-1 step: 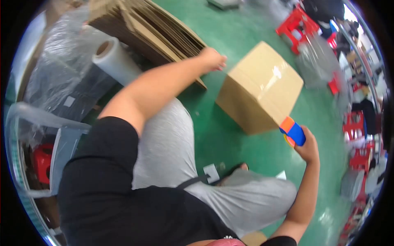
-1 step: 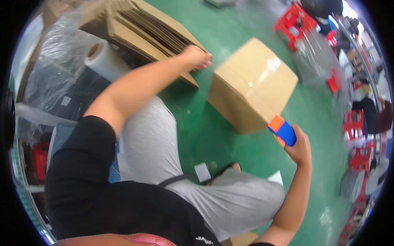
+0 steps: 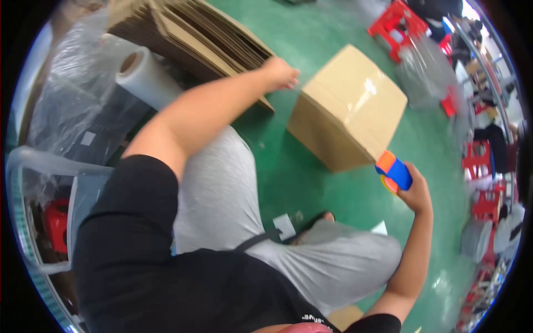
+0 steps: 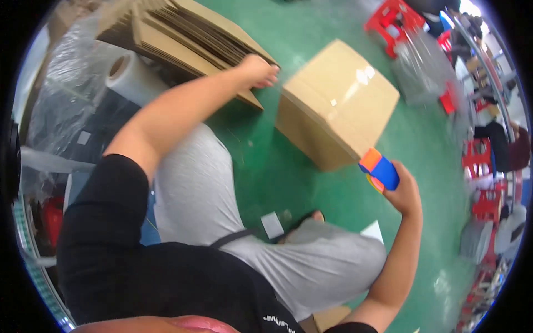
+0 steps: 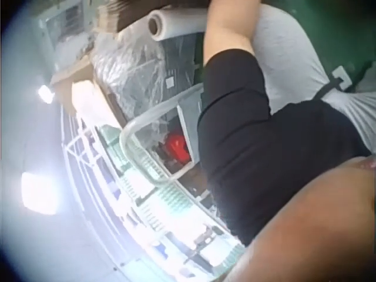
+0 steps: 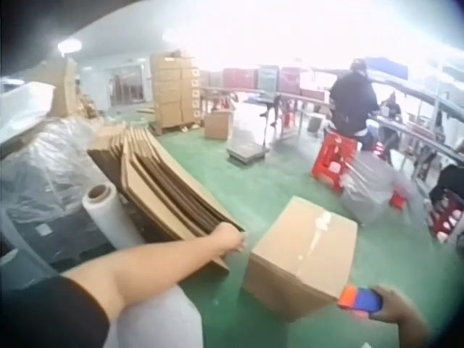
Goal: Assembling and taping cardboard boxes in a factory setting.
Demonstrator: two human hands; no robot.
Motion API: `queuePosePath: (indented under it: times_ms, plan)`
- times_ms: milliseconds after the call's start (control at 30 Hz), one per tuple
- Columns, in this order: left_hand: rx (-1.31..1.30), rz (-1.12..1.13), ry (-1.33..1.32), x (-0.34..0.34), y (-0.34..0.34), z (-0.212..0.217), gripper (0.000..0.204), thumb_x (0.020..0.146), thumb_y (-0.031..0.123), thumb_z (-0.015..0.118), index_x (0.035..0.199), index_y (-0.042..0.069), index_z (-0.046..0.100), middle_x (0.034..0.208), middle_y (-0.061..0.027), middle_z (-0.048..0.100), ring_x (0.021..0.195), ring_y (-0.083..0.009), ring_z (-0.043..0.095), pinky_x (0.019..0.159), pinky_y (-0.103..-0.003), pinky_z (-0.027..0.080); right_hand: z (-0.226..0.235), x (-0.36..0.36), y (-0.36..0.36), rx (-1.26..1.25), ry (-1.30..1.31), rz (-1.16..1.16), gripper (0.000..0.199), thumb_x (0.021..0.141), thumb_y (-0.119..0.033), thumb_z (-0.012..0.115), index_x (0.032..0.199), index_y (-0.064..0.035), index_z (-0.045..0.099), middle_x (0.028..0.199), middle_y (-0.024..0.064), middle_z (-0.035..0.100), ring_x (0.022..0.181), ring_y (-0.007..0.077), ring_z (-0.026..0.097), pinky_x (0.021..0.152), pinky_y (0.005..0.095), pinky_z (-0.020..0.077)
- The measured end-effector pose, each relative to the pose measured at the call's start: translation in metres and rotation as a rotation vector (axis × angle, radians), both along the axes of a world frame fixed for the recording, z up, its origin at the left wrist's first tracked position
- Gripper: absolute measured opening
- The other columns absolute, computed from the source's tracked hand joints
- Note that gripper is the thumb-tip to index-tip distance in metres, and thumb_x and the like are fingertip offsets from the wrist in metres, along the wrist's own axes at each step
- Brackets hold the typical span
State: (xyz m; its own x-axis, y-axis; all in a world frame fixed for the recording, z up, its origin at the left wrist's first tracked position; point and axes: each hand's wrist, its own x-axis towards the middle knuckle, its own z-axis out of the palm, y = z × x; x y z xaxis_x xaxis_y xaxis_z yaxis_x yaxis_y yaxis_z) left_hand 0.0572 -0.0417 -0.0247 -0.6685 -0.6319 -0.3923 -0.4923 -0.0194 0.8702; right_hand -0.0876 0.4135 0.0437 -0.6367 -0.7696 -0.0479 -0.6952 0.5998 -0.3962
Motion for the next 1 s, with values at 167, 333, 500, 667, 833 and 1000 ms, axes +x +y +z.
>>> queuePosePath:
  times_ms: [167, 333, 500, 667, 833, 1000]
  plan:
    - [-0.143, 0.029, -0.095, -0.004, -0.009, -0.022, 0.023, 0.091, 0.022, 0.063, 0.094, -0.001, 0.064, 0.083, -0.0072, 0.071, 0.062, -0.0151, 0.064, 0.055, -0.032, 0.048, 0.015, 0.008, -0.023, 0.002, -0.129, 0.027, 0.059, 0.064, -0.002, 0.064, 0.122, 0.0008, 0.053, 0.103, 0.0207, 0.064, 0.094, 0.0351, 0.063, 0.086, 0.0357, 0.0486]
    - [-0.099, 0.042, -0.187, -0.011, -0.009, -0.037, 0.02, 0.091, 0.021, 0.062, 0.094, 0.002, 0.066, 0.083, -0.0057, 0.071, 0.062, -0.0145, 0.064, 0.057, -0.033, 0.048, 0.005, 0.001, -0.027, 0.014, -0.03, 0.051, 0.055, 0.064, -0.001, 0.065, 0.119, 0.0, 0.055, 0.1, 0.0216, 0.064, 0.093, 0.0362, 0.064, 0.084, 0.0385, 0.0497]
    - [-0.108, -0.01, -0.296, -0.022, -0.012, -0.058, 0.02, 0.091, 0.023, 0.061, 0.094, 0.004, 0.067, 0.085, -0.0033, 0.071, 0.064, -0.0145, 0.064, 0.058, -0.034, 0.048, -0.005, -0.012, -0.029, 0.078, -0.057, 0.065, 0.058, 0.064, -0.003, 0.067, 0.12, -0.0006, 0.055, 0.1, 0.0219, 0.064, 0.093, 0.0362, 0.064, 0.084, 0.0384, 0.0495]
    - [0.087, -0.041, -0.382, -0.032, 0.001, -0.078, 0.018, 0.092, 0.024, 0.057, 0.097, 0.009, 0.066, 0.089, 0.0005, 0.07, 0.076, -0.0146, 0.065, 0.069, -0.037, 0.051, -0.009, -0.019, -0.034, 0.126, -0.052, 0.074, 0.059, 0.063, -0.004, 0.068, 0.12, -0.0015, 0.055, 0.1, 0.0227, 0.065, 0.095, 0.0389, 0.064, 0.084, 0.0408, 0.0497]
    - [0.377, -0.231, -0.411, -0.036, -0.012, -0.086, 0.031, 0.091, 0.021, 0.048, 0.119, 0.01, 0.055, 0.121, -0.0061, 0.062, 0.102, -0.0207, 0.062, 0.092, -0.043, 0.049, -0.017, -0.027, -0.033, 0.212, -0.029, 0.065, 0.061, 0.063, -0.003, 0.065, 0.122, -0.0069, 0.053, 0.1, 0.0211, 0.065, 0.095, 0.0405, 0.062, 0.085, 0.042, 0.049]
    - [0.17, -0.225, -0.846, -0.039, 0.021, -0.095, 0.064, 0.094, 0.045, 0.046, 0.142, 0.004, 0.035, 0.148, -0.0164, 0.039, 0.116, -0.0363, 0.057, 0.097, -0.05, 0.044, -0.017, -0.032, -0.02, 0.291, -0.002, 0.061, 0.059, 0.063, -0.005, 0.065, 0.12, -0.0102, 0.053, 0.106, 0.0178, 0.064, 0.102, 0.0377, 0.06, 0.094, 0.0422, 0.0444]
